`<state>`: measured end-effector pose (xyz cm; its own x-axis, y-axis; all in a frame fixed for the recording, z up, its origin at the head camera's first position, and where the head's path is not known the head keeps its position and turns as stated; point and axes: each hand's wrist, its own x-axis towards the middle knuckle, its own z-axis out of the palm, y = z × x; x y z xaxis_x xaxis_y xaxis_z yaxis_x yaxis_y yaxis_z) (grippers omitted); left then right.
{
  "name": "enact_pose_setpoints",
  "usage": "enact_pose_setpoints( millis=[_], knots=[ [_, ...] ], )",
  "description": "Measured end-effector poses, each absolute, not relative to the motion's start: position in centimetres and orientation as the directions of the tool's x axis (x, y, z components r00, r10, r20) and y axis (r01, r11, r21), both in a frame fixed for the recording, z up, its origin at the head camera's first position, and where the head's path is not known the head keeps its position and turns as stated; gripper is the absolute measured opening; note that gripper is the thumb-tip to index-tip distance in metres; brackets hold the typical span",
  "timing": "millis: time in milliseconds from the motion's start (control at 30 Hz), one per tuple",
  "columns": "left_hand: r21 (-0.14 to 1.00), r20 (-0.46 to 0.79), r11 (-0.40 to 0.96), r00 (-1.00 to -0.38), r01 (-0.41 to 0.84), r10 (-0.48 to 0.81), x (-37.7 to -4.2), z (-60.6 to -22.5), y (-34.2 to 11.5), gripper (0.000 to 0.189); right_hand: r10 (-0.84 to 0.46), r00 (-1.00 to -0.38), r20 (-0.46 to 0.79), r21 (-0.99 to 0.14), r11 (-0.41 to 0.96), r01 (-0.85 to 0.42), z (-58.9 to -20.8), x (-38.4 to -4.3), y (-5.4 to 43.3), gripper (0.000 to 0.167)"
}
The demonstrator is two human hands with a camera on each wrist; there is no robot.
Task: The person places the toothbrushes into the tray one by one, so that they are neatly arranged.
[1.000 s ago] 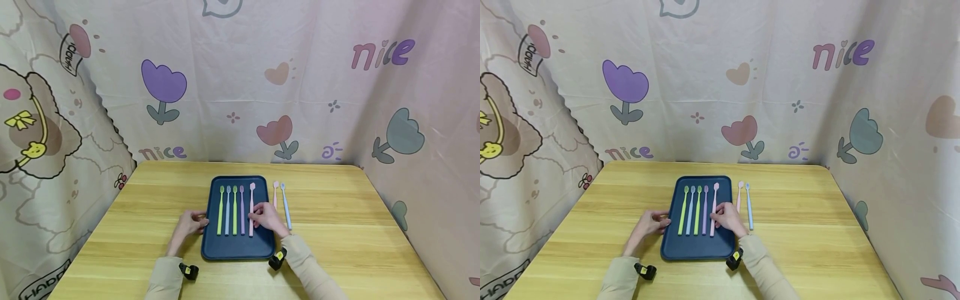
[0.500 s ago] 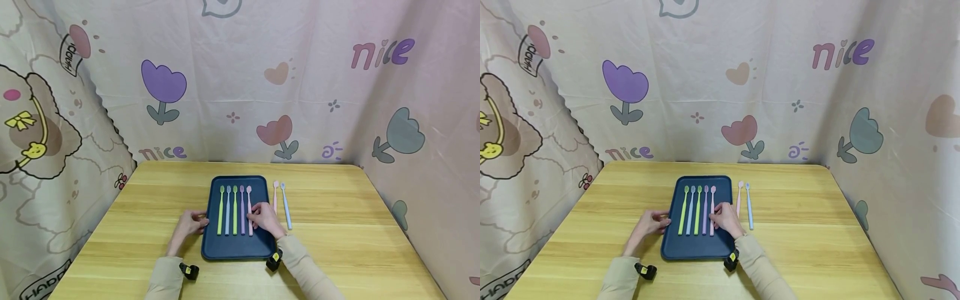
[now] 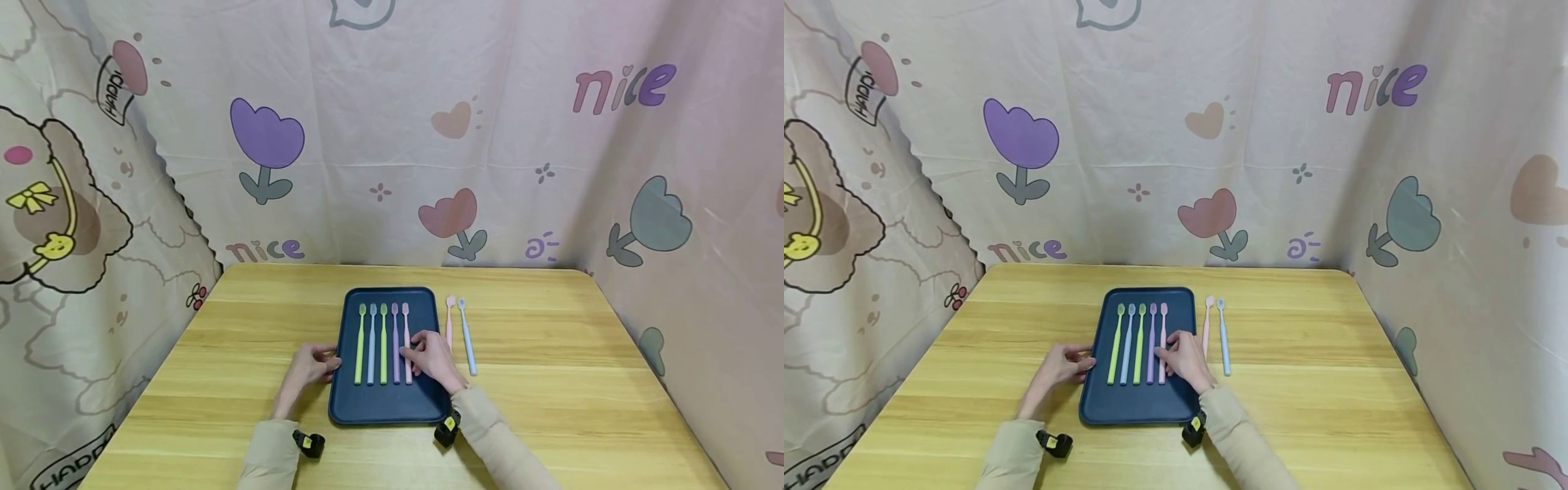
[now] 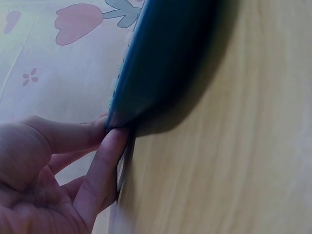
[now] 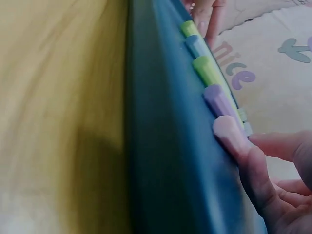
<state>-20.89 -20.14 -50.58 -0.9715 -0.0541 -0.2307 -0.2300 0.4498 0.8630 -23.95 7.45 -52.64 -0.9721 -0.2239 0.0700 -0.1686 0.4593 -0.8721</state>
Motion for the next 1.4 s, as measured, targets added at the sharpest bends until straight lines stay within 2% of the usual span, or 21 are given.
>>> enact_pose_setpoints(
  millis=[300,1400],
  knots=[
    [0.859,-0.248,0.447,-0.967,-0.248,-0.060,-20.92,-50.64,-20.18,0.038,-0.296,-0.954,0.042,-0.901,0.402,-0.164,-52.71,-23.35,8.08,0.029],
    [0.871,-0.235,0.436,-0.971,-0.227,-0.037,-21.03,-50.76,-20.26,0.039,-0.275,-0.960,0.056,-0.909,0.385,-0.163,-52.87,-23.39,7.68,0.029]
  ],
)
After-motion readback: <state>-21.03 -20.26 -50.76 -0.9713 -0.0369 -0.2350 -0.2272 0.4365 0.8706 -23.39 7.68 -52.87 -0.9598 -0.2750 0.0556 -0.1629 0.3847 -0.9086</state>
